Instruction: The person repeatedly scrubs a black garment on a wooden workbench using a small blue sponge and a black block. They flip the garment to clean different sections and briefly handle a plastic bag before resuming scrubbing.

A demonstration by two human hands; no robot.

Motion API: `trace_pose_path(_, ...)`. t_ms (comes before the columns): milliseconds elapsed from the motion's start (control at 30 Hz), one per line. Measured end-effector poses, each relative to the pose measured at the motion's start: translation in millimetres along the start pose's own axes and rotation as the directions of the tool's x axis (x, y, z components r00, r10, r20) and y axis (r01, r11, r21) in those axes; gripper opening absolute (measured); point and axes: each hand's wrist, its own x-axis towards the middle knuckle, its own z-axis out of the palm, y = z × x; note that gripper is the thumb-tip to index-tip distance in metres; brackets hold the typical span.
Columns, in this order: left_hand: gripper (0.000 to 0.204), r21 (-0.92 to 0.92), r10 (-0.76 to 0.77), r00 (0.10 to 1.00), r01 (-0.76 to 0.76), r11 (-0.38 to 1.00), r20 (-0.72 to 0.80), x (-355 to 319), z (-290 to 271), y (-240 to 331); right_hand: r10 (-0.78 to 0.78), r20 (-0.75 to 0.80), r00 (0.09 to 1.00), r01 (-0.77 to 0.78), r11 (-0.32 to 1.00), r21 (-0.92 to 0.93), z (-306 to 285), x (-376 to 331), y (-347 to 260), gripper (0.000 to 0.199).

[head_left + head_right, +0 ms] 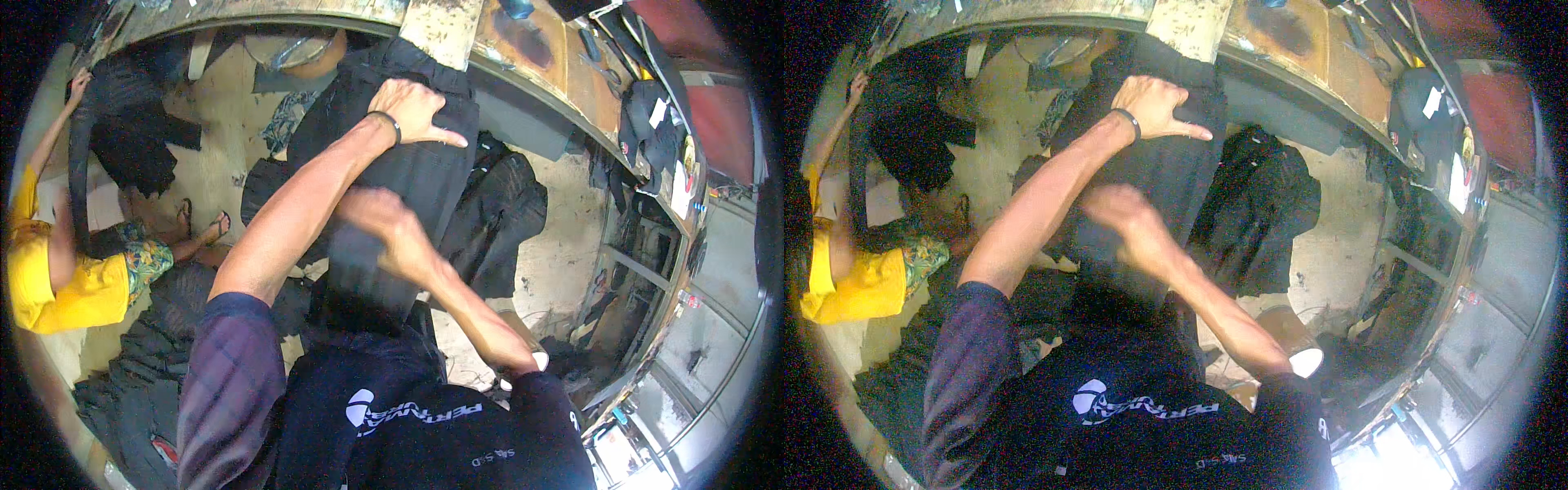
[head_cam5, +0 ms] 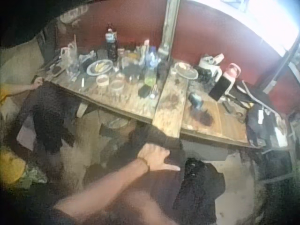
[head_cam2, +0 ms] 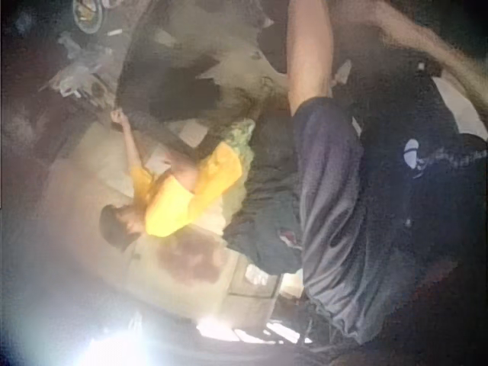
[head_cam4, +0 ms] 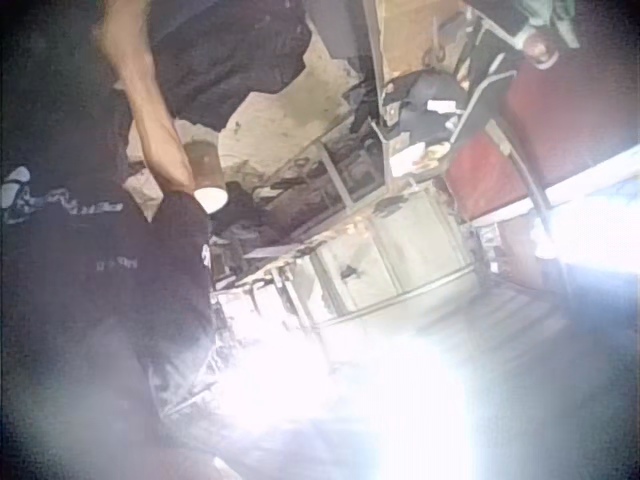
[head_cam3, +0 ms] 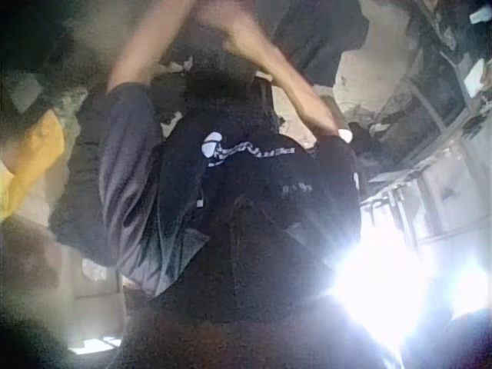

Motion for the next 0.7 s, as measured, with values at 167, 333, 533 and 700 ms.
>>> trace_pose_path(167, 0.102, 0.000, -0.017, 0.999, 0.017, 1.000, -0.031, 0.3, 2.7, 1.8, 0.012, 0.138, 0.990, -0.038, 0.981, 0.188, 21.7, -23.5, 1.7, 0.064)
trace_pose_path(333, 0.103, 0.039, -0.107, 0.993, 0.105, 0.994, 0.053, 1.1, -1.3, 6.2, 0.041, 0.061, 0.997, -0.045, 0.998, 0.052, 21.7, -47.2, -4.6, 0.056)
trace_pose_path(533, 0.102, 0.037, -0.079, 0.996, 0.081, 0.996, -0.040, 5.9, 4.6, 7.7, 0.048, 0.245, 0.968, -0.100, 0.974, 0.204, 5.0, -46.7, -3.7, 0.061)
trace_pose_path(700, 0.101, 0.039, -0.079, 0.994, 0.082, 0.996, -0.072, 8.1, 6.4, 9.0, 0.086, -0.012, 0.996, -0.087, 0.993, -0.077, 2.0, -50.8, -3.0, 0.065)
